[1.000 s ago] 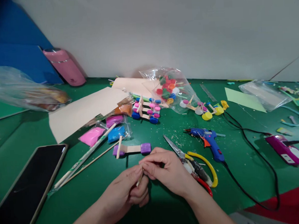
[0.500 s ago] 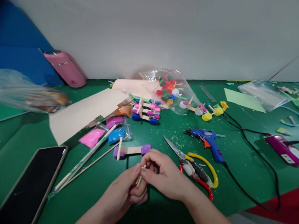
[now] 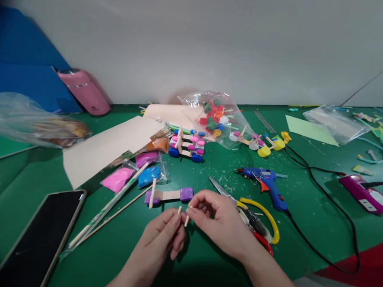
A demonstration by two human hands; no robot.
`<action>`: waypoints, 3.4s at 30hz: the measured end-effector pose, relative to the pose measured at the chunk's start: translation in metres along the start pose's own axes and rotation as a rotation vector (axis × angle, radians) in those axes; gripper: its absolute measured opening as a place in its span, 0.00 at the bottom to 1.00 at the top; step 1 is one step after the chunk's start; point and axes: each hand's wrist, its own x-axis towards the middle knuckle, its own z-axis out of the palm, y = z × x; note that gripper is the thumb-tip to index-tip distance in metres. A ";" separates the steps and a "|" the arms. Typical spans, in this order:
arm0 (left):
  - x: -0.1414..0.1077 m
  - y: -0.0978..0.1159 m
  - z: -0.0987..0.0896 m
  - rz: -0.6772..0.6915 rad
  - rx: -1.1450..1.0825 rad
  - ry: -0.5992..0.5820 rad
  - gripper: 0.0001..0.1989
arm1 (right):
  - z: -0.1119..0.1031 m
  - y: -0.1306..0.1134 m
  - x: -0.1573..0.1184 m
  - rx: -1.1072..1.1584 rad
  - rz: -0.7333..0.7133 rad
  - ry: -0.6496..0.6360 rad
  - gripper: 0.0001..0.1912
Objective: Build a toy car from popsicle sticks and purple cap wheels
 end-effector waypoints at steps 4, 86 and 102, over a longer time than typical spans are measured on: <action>-0.002 0.001 0.001 0.058 0.107 0.016 0.16 | 0.010 0.000 0.000 -0.009 -0.033 0.028 0.04; 0.000 0.002 0.000 -0.086 -0.290 -0.013 0.09 | 0.027 0.006 0.015 0.264 0.069 0.247 0.12; 0.001 -0.003 -0.001 -0.068 -0.238 -0.027 0.10 | 0.028 0.006 0.014 0.257 0.065 0.240 0.12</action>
